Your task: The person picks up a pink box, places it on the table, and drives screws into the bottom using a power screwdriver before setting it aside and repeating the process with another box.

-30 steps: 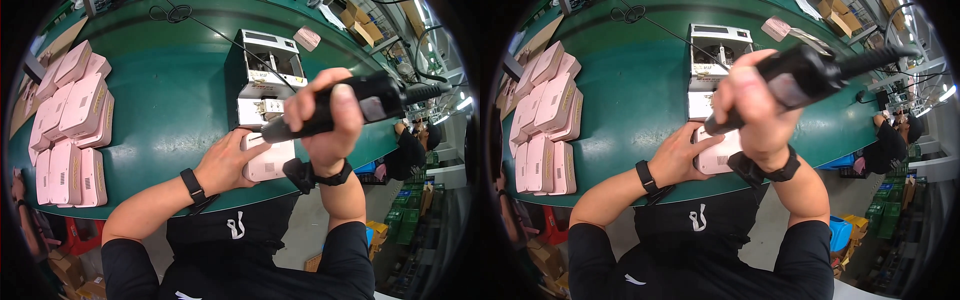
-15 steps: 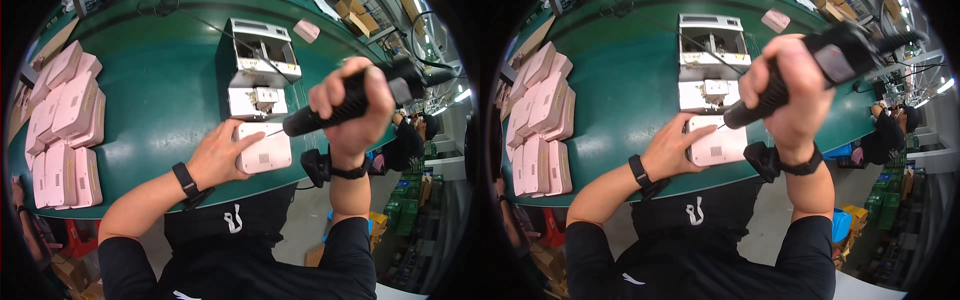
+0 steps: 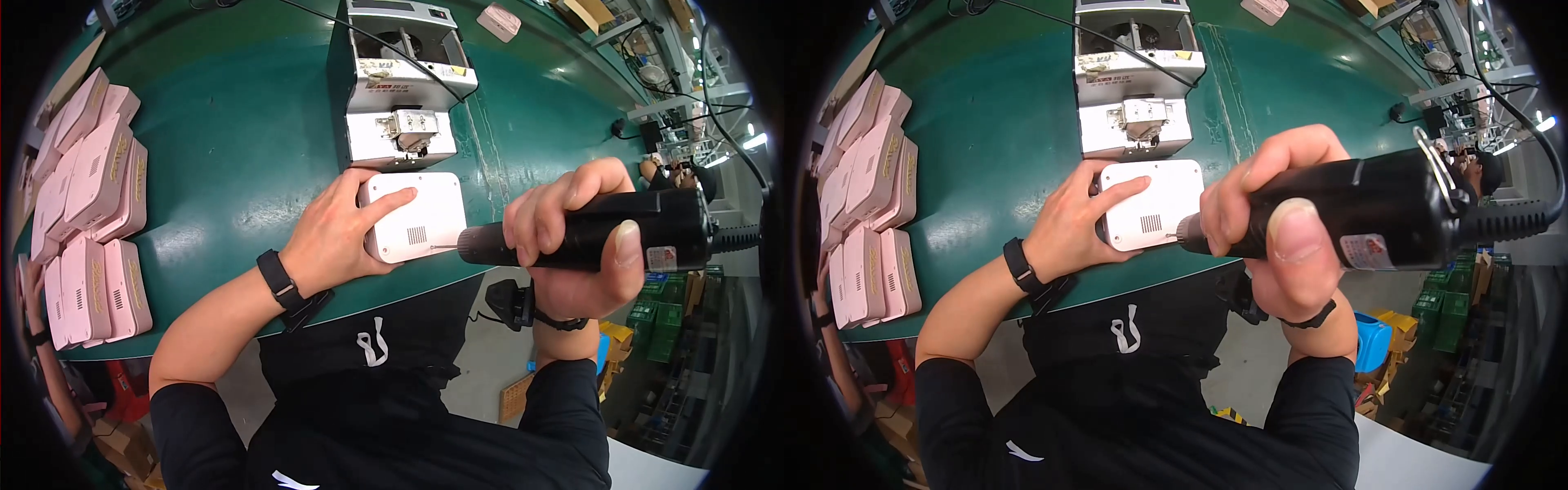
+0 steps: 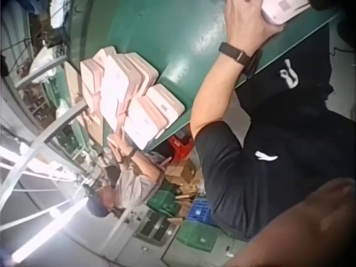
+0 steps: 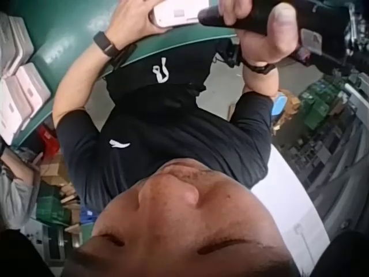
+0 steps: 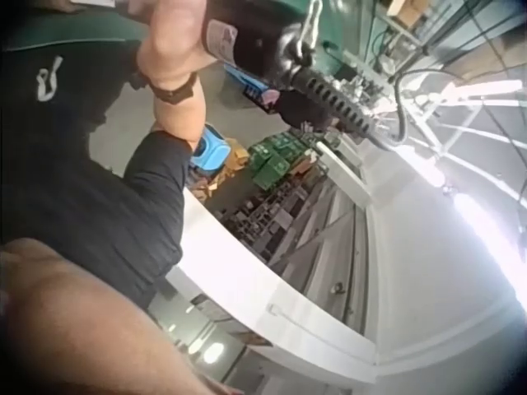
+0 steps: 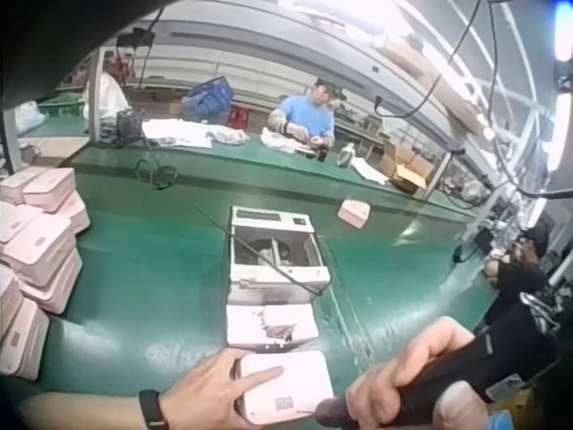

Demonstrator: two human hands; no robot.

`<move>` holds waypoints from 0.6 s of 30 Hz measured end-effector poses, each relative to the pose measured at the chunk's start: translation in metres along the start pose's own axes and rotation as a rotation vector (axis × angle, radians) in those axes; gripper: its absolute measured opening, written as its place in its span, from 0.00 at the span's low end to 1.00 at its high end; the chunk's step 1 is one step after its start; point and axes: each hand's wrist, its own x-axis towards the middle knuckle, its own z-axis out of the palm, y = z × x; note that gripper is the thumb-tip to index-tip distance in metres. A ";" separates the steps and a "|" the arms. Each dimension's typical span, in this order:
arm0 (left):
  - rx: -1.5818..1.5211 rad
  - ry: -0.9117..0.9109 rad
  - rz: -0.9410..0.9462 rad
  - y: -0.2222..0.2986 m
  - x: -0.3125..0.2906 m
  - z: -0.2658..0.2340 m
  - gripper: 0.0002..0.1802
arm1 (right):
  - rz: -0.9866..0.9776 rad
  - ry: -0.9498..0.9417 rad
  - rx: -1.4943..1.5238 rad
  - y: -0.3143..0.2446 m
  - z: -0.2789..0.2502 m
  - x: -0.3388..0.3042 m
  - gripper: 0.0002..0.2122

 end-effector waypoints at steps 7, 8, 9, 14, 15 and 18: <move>0.014 -0.010 -0.011 0.000 -0.001 0.000 0.46 | 0.061 -0.024 0.099 0.011 -0.008 -0.009 0.20; 0.016 -0.008 -0.009 0.000 -0.001 0.000 0.46 | 0.079 -0.025 0.117 0.009 -0.008 -0.011 0.21; 0.011 -0.005 -0.009 -0.001 -0.001 0.001 0.45 | 0.097 -0.026 0.136 0.007 -0.008 -0.013 0.22; 0.003 -0.009 -0.015 0.000 0.000 -0.001 0.45 | 0.006 -0.024 0.034 0.009 -0.001 -0.015 0.20; 0.002 -0.014 -0.021 0.000 0.000 -0.003 0.45 | 0.003 -0.037 0.039 0.008 0.000 -0.010 0.20; 0.018 0.002 -0.043 0.005 -0.004 -0.008 0.44 | -0.016 -0.062 0.048 0.005 0.001 0.014 0.20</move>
